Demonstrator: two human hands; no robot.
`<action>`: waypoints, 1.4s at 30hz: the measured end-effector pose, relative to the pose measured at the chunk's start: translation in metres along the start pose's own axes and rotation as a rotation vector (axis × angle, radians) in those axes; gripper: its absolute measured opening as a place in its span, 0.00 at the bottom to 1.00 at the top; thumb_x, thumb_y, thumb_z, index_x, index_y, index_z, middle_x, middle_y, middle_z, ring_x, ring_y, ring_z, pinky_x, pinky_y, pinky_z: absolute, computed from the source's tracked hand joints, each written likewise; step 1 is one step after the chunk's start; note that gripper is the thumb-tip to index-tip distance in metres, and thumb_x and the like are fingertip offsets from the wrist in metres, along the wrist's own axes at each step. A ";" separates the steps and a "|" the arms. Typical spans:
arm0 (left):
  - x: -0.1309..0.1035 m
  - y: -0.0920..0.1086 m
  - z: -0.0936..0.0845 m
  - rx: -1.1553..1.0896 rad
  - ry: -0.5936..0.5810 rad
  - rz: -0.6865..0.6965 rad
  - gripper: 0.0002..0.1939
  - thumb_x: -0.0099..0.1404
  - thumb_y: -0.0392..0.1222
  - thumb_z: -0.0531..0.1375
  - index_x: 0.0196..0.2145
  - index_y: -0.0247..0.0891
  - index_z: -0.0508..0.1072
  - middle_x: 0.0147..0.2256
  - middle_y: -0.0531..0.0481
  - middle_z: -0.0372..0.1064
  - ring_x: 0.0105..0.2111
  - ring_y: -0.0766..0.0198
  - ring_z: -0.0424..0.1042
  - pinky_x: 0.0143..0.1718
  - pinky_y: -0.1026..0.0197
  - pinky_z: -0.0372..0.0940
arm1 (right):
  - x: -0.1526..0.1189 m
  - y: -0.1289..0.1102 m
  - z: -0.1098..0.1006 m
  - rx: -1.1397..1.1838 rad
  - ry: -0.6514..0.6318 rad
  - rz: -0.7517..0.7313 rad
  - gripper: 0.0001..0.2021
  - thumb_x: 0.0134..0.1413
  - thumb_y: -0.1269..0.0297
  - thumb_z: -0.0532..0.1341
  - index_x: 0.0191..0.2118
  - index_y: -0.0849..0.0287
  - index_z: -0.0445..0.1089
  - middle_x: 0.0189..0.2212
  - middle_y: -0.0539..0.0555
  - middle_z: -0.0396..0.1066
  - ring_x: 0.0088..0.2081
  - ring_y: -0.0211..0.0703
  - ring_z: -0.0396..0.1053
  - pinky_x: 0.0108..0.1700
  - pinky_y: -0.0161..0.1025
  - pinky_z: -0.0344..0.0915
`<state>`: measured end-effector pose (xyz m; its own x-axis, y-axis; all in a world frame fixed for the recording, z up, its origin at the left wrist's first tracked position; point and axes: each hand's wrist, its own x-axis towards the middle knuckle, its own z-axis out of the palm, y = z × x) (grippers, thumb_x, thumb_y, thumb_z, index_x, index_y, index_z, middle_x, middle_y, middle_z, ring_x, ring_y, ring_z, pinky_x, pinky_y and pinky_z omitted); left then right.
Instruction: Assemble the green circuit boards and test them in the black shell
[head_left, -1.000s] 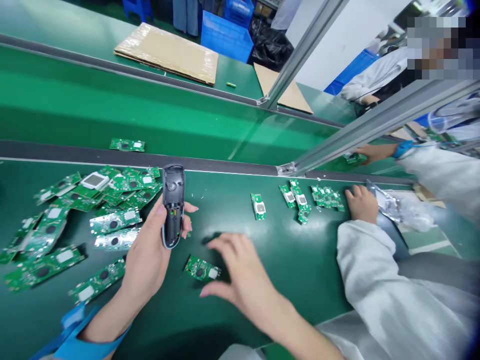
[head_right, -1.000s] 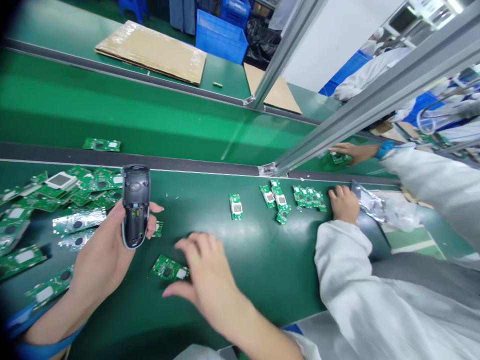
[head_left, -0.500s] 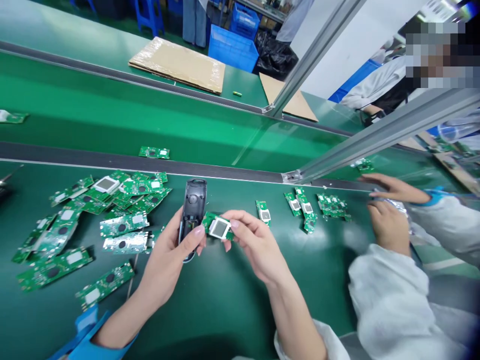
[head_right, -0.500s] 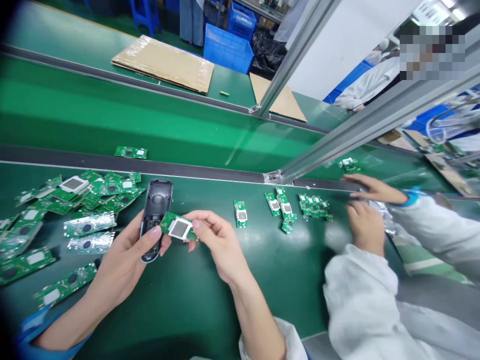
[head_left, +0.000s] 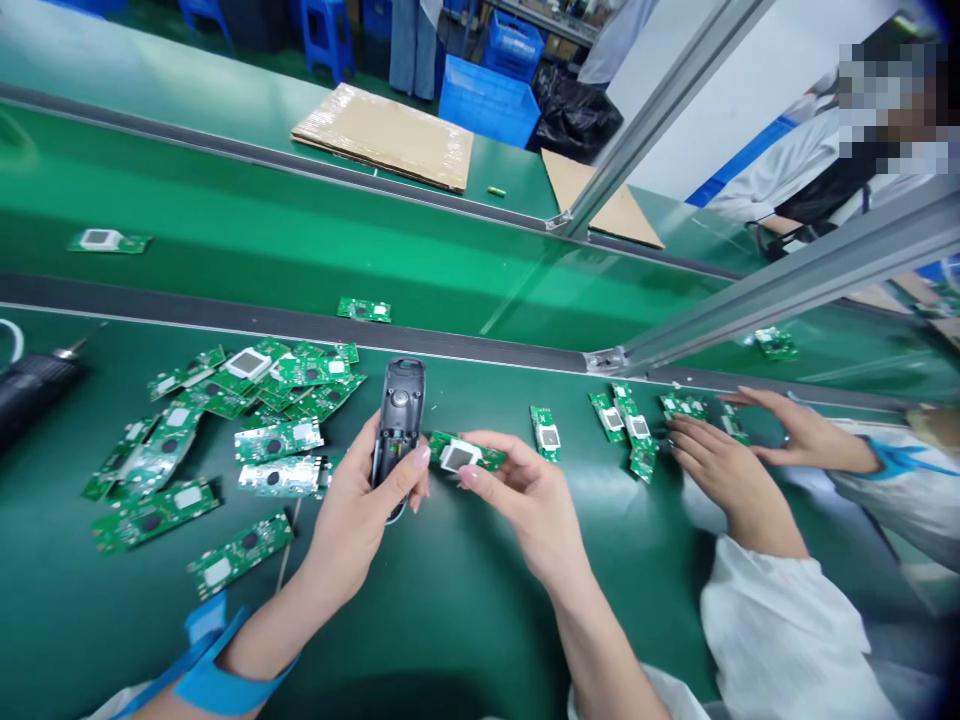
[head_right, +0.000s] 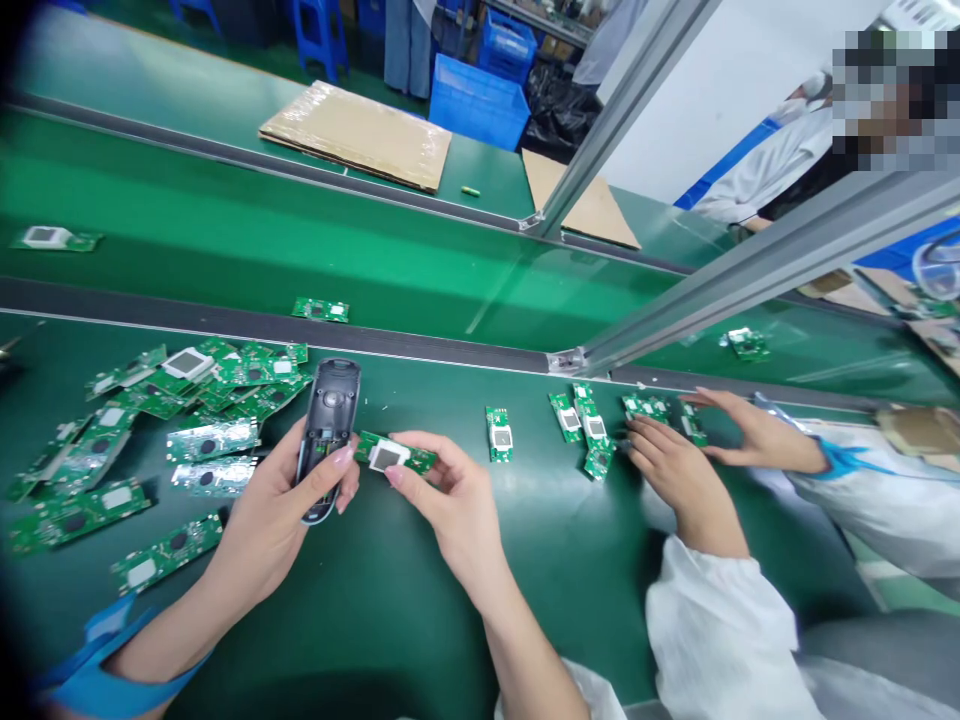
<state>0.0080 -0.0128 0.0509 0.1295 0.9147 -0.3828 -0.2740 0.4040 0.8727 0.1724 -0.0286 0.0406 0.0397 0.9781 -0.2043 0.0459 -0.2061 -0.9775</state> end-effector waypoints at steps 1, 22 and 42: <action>-0.001 0.002 -0.002 -0.022 0.003 0.020 0.14 0.62 0.49 0.64 0.41 0.39 0.69 0.26 0.54 0.66 0.23 0.68 0.62 0.26 0.63 0.61 | -0.007 0.002 0.000 -0.107 0.036 -0.113 0.09 0.52 0.64 0.69 0.40 0.53 0.77 0.33 0.51 0.78 0.33 0.41 0.75 0.39 0.39 0.74; -0.013 0.035 -0.068 0.183 0.152 0.137 0.11 0.60 0.47 0.65 0.36 0.39 0.71 0.26 0.54 0.66 0.21 0.70 0.59 0.23 0.65 0.57 | 0.061 -0.039 0.004 -0.784 -0.360 -0.569 0.20 0.59 0.79 0.52 0.49 0.56 0.74 0.48 0.54 0.76 0.52 0.46 0.70 0.58 0.50 0.65; 0.003 0.006 -0.016 -0.045 -0.153 -0.088 0.18 0.62 0.49 0.65 0.43 0.38 0.67 0.20 0.59 0.60 0.20 0.71 0.58 0.23 0.67 0.55 | 0.027 0.003 0.004 -0.504 0.045 -0.804 0.11 0.60 0.74 0.60 0.37 0.50 0.78 0.46 0.53 0.73 0.48 0.45 0.69 0.51 0.45 0.66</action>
<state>-0.0087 -0.0073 0.0505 0.2974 0.8655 -0.4031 -0.2970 0.4851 0.8225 0.1695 -0.0028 0.0320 -0.1536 0.8323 0.5326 0.5015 0.5301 -0.6838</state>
